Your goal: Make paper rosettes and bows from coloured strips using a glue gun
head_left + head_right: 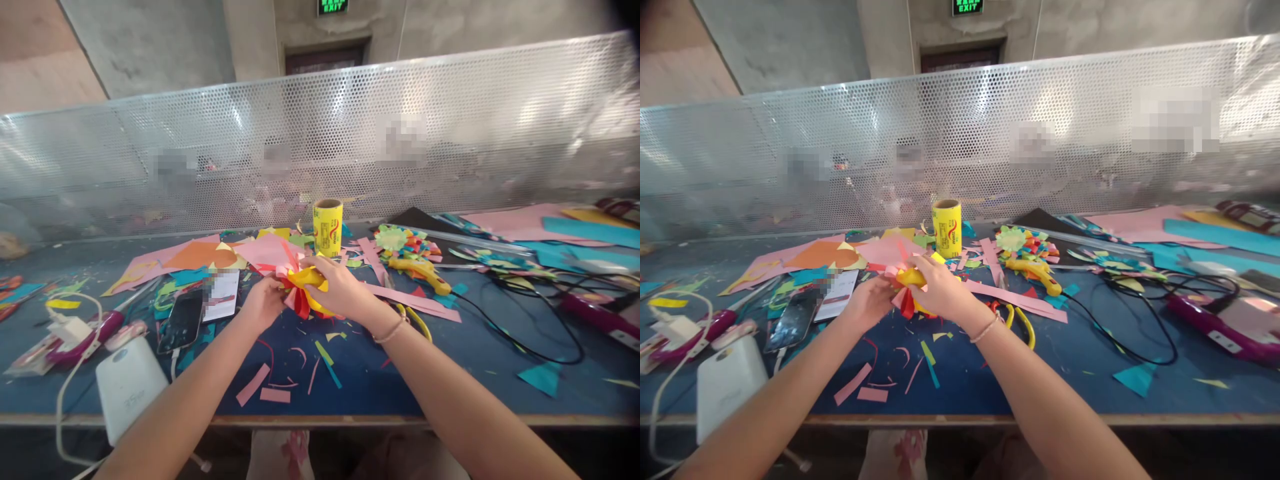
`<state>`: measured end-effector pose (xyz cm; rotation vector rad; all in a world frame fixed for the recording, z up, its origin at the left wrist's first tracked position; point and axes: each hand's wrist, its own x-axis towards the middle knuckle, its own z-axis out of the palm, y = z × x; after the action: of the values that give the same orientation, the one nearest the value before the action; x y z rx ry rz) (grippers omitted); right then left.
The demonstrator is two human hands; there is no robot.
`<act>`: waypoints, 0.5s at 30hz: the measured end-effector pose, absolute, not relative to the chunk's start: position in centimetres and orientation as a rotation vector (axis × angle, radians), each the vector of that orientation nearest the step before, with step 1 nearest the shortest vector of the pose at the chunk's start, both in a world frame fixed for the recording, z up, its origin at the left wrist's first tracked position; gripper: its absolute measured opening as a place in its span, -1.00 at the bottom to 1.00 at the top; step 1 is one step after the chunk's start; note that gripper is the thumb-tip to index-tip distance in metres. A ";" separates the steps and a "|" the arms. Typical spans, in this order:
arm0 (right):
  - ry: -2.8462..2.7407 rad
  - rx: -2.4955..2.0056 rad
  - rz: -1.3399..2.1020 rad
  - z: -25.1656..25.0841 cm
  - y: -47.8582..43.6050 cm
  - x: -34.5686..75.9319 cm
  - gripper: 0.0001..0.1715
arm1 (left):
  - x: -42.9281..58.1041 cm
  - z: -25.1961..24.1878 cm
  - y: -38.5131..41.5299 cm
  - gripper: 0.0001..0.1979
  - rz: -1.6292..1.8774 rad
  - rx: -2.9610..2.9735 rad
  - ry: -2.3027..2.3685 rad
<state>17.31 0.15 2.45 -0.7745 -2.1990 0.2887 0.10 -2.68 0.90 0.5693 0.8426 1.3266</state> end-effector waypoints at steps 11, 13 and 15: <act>-2.320 -0.626 -0.078 2.6 -1.2 17.0 -0.70 | 0.6 1.1 -2.9 -0.96 1.468 0.412 0.780; -2.361 -0.587 -0.176 2.5 -1.7 16.7 -0.75 | 0.7 1.1 -2.8 -0.98 1.498 0.416 0.784; -2.396 -0.570 -0.259 2.4 -2.3 16.3 -0.76 | 0.7 1.0 -2.5 -0.94 1.503 0.443 0.783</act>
<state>16.29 -2.27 2.37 -0.5700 -2.3958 -0.2588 0.71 -2.54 1.00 0.4435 0.7834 1.5031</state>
